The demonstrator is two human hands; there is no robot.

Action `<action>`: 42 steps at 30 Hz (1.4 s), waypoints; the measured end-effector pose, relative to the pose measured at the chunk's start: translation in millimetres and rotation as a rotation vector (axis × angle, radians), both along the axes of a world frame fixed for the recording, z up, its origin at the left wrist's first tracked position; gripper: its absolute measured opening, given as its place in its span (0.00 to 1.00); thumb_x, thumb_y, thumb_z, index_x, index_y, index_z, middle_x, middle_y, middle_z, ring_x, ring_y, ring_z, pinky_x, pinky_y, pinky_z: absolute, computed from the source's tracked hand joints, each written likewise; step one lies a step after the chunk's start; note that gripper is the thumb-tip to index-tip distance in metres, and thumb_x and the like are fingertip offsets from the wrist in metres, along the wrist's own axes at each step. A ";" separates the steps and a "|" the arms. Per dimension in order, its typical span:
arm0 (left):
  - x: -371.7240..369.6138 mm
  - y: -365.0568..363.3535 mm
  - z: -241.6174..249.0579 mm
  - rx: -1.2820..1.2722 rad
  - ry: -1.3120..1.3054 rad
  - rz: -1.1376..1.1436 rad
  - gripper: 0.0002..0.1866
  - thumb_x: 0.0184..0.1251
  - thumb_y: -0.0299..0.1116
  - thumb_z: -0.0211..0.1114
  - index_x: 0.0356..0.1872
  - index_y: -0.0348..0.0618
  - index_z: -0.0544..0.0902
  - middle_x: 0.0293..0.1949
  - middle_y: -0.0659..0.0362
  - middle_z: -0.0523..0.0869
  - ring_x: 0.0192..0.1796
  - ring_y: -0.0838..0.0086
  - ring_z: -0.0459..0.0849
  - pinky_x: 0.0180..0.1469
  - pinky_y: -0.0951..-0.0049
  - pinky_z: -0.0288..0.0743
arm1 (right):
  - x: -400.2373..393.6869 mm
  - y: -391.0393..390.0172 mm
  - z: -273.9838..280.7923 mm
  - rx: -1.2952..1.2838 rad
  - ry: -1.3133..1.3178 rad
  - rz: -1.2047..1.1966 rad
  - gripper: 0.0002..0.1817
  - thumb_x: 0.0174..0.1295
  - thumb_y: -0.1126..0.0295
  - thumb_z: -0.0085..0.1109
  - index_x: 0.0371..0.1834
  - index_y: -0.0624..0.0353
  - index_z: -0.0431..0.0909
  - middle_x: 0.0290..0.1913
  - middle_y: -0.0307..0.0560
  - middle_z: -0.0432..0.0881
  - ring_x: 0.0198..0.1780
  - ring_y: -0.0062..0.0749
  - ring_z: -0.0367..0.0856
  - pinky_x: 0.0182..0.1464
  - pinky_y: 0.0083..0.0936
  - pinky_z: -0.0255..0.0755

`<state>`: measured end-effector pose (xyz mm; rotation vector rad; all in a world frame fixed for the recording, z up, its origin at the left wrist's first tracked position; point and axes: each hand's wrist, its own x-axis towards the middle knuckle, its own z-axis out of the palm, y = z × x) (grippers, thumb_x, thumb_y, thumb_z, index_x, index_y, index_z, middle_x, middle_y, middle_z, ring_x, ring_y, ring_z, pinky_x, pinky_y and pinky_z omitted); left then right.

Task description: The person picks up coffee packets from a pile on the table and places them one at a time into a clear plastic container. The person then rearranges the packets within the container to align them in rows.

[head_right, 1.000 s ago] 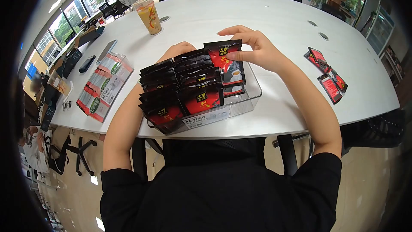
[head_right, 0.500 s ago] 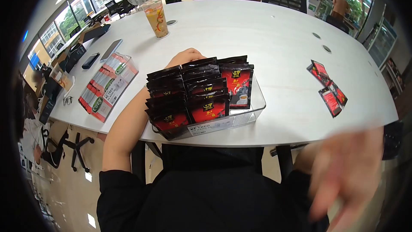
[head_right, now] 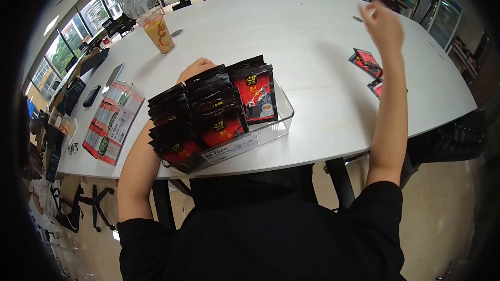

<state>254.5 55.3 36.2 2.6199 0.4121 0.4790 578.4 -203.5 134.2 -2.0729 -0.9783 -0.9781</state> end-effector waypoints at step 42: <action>-3.2 -3.1 10.0 0.242 0.092 -0.052 0.18 0.53 0.36 0.60 0.47 0.48 0.81 0.45 0.61 0.81 0.51 0.68 0.72 0.51 0.73 0.72 | -129.5 38.3 -37.1 -0.263 0.510 1.270 0.15 0.49 0.76 0.64 0.42 0.63 0.77 0.38 0.42 0.79 0.39 0.26 0.74 0.49 0.25 0.67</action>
